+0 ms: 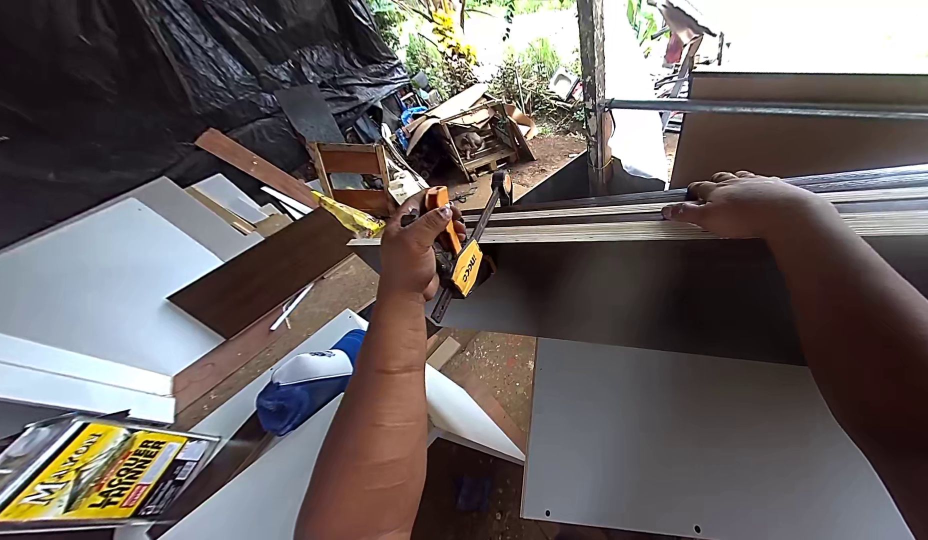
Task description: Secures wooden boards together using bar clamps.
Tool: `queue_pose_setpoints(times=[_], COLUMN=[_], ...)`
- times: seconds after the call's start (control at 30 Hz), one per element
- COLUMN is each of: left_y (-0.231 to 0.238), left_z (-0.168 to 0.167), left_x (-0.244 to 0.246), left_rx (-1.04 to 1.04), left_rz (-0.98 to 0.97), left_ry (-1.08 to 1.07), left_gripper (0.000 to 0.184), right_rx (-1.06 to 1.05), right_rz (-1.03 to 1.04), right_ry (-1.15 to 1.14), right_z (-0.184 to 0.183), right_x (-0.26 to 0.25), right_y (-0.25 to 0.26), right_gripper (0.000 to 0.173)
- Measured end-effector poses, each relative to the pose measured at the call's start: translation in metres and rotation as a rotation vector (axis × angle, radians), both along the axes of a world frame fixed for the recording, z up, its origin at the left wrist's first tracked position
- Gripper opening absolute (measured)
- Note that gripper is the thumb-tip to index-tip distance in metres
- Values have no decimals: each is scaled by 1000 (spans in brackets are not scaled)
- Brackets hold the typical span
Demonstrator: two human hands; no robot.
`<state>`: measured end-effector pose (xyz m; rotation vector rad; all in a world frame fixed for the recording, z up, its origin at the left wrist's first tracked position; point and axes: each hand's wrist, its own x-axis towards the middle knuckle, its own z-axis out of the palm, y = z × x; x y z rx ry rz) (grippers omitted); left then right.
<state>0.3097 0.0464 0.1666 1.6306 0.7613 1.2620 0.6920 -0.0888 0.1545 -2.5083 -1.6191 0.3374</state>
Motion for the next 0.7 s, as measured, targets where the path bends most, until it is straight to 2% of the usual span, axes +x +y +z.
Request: queue_pose_setpoints(times=[0.17, 0.4, 0.7], left_y=[6, 3, 25], left_z=[1, -3, -13], left_x=[-3, -1, -7], left_rx=[-17, 54, 7], left_rz=[68, 32, 96], left_ry=[-2, 74, 17], left_gripper=[31, 31, 26], right_rx=[-9, 33, -15], right_rz=[-3, -24, -2], right_ry=[-1, 52, 26], right_z=[2, 4, 8], right_x=[1, 7, 7], right_y=[12, 0, -2], right_gripper=[101, 100, 95])
